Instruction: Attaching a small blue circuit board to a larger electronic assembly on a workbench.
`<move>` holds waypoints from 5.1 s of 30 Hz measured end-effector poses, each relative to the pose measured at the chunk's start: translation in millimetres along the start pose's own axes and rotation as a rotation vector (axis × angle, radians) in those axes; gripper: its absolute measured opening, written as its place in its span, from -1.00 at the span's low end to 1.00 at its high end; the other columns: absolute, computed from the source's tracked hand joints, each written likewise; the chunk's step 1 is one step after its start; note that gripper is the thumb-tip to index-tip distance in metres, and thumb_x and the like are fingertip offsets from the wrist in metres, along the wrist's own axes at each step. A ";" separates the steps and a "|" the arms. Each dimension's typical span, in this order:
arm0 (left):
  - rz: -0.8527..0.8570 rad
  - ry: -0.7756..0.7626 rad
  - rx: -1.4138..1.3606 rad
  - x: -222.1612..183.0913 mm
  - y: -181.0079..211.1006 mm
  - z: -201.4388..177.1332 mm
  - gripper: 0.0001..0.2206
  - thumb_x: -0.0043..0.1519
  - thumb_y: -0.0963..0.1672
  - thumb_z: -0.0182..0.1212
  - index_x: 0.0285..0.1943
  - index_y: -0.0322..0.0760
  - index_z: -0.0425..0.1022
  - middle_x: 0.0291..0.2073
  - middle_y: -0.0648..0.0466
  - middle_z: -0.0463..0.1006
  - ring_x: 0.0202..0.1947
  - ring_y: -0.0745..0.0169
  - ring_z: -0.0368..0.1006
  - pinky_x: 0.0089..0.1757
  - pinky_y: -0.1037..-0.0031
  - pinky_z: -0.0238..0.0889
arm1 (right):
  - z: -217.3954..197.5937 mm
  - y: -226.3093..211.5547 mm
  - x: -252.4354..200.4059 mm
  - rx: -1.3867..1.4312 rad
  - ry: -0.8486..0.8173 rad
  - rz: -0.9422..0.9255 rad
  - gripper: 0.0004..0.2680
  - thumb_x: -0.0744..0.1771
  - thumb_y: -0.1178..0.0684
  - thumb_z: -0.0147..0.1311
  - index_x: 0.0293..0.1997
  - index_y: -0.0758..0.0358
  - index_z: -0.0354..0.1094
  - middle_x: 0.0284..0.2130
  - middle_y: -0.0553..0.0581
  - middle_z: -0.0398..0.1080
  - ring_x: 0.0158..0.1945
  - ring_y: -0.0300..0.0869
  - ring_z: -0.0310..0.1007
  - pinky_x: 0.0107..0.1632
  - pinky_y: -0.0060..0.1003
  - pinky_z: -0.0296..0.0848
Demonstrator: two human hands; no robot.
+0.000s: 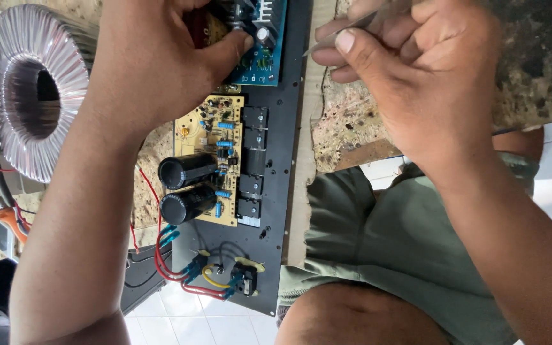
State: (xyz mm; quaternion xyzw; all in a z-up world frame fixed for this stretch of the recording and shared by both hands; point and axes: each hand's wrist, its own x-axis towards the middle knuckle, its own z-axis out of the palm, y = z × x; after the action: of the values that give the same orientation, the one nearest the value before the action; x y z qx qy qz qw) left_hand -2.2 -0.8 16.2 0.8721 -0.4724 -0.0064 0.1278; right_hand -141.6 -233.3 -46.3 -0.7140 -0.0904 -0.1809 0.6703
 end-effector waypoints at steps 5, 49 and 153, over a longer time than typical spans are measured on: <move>0.038 0.020 0.004 1.4 0.3 -0.3 -0.77 0.37 -0.16 0.56 -0.08 -0.38 0.54 -0.27 0.00 0.42 -0.24 0.05 0.32 -0.21 0.22 0.12 | 1.4 -2.5 5.3 -0.037 0.000 0.012 -0.95 0.51 0.43 0.09 0.00 0.74 0.33 -0.15 0.54 0.53 -0.05 0.16 0.70 -0.03 -0.12 0.81; 0.078 -0.004 -0.135 4.3 10.3 -5.8 -0.81 0.39 -0.32 0.53 0.11 -0.58 0.63 -0.06 -0.10 0.60 -0.04 0.03 0.48 -0.05 0.30 0.26 | 11.0 22.8 22.6 0.040 -0.152 -0.009 -0.96 0.52 0.34 -0.11 0.03 0.39 0.14 -0.19 0.24 0.36 -0.03 -0.03 0.56 0.11 -0.17 0.61; 0.013 0.013 -0.173 9.1 16.4 -6.1 -0.81 0.32 -0.31 0.46 0.08 -0.49 0.63 -0.16 0.02 0.56 -0.18 0.25 0.39 -0.20 0.40 0.20 | 11.9 13.3 17.4 -0.363 -0.137 -0.109 -0.96 0.50 0.22 0.17 -0.05 0.35 0.42 -0.15 0.12 0.51 -0.10 0.03 0.60 -0.17 -0.12 0.47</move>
State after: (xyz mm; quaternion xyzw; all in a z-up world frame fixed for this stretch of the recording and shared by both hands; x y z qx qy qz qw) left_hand -9.9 -15.5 26.8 0.8547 -0.4748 -0.0405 0.2059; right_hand -119.1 -224.6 -52.5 -0.8278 -0.1402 -0.1810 0.5122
